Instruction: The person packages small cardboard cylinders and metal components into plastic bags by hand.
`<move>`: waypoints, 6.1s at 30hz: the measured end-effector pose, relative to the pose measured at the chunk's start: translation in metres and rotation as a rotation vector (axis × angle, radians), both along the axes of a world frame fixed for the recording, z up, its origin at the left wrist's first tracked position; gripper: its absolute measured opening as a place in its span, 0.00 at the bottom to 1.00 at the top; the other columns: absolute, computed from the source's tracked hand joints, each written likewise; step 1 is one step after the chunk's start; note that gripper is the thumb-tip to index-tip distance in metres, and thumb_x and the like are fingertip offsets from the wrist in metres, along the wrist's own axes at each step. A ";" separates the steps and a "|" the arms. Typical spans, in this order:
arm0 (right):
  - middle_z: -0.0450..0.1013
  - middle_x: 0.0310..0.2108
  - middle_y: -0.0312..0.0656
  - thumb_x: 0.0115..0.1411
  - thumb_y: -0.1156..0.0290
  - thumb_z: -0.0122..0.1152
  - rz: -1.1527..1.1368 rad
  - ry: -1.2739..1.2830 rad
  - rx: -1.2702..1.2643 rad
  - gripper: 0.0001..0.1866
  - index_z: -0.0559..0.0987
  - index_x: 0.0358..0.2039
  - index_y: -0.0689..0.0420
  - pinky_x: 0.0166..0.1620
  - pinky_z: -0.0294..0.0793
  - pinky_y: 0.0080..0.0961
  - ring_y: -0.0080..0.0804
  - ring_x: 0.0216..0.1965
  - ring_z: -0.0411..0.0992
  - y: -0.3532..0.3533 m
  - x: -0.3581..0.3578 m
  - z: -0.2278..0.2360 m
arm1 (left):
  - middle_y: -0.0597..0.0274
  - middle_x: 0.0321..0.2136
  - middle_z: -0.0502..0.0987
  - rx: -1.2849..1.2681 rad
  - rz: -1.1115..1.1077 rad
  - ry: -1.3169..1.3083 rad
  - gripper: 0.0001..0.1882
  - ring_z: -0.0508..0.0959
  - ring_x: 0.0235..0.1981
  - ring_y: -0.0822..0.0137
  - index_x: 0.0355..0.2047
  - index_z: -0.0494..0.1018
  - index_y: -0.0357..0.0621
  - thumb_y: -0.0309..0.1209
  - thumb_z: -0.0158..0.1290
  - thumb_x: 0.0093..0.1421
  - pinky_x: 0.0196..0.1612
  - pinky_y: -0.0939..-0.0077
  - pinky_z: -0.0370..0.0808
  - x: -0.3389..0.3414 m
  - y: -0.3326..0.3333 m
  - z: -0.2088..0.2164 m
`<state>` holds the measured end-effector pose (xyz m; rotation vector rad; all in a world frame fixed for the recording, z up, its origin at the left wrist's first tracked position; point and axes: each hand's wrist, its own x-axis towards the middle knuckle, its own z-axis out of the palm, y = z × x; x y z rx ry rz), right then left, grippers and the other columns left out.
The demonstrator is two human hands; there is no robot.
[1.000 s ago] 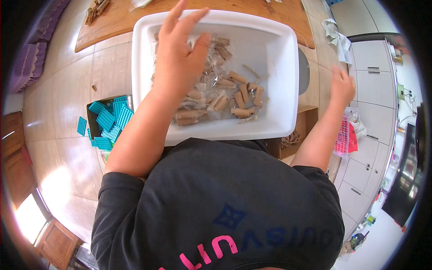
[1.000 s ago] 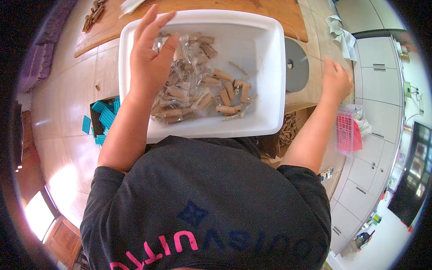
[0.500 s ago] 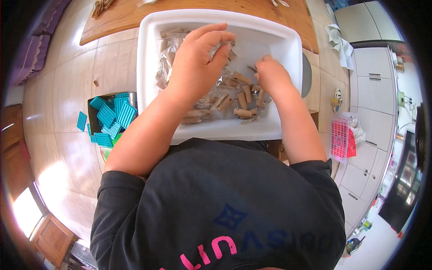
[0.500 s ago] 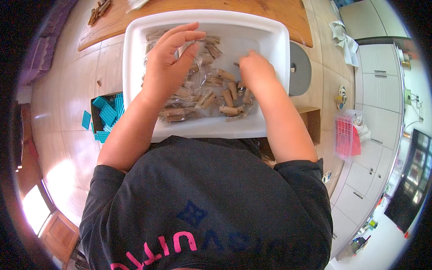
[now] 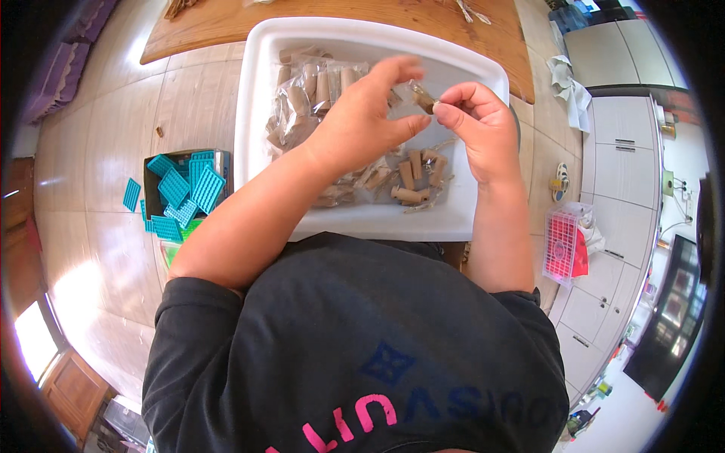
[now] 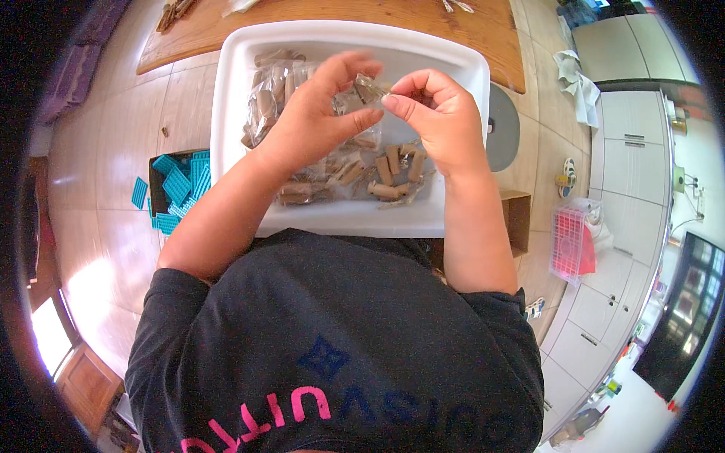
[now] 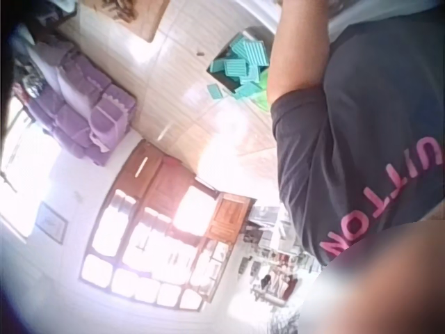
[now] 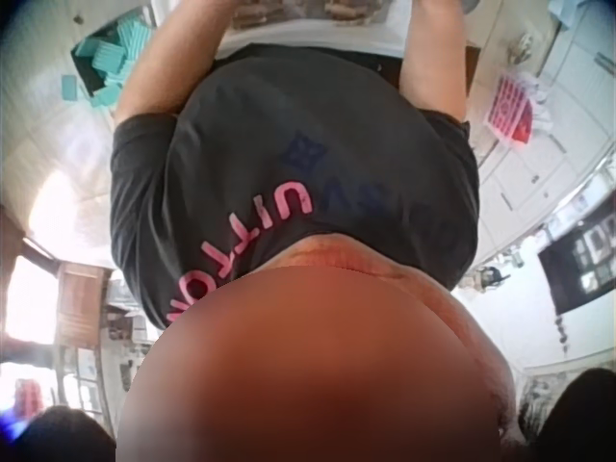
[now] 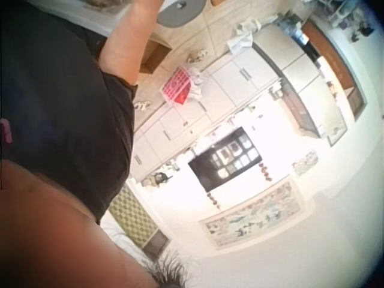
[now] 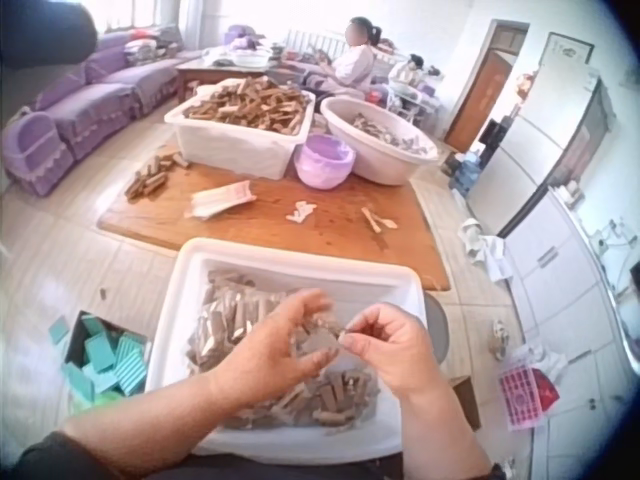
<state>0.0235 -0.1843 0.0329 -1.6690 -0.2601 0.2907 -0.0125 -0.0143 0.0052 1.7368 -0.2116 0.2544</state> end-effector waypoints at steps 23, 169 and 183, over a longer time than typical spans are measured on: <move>0.72 0.26 0.35 0.48 0.81 0.60 0.018 -0.389 -0.335 0.11 0.76 0.34 0.59 0.31 0.70 0.17 0.20 0.27 0.70 0.001 -0.010 0.004 | 0.53 0.38 0.73 -0.664 -0.155 0.576 0.21 0.75 0.38 0.65 0.53 0.57 0.36 0.26 0.47 0.60 0.42 0.73 0.75 0.006 0.019 0.001; 0.71 0.31 0.38 0.50 0.82 0.60 -0.059 0.053 0.212 0.15 0.72 0.40 0.63 0.32 0.73 0.16 0.21 0.29 0.70 -0.005 0.001 -0.004 | 0.61 0.26 0.78 -0.401 -0.304 0.809 0.15 0.77 0.30 0.74 0.36 0.73 0.35 0.34 0.57 0.53 0.31 0.83 0.70 0.008 0.022 0.018; 0.72 0.30 0.38 0.50 0.81 0.60 -0.157 -0.014 0.195 0.11 0.74 0.36 0.61 0.37 0.72 0.16 0.20 0.30 0.71 0.002 -0.004 -0.007 | 0.64 0.28 0.76 -0.516 -0.290 0.813 0.13 0.76 0.29 0.73 0.35 0.73 0.37 0.33 0.58 0.52 0.37 0.79 0.73 0.011 0.023 0.009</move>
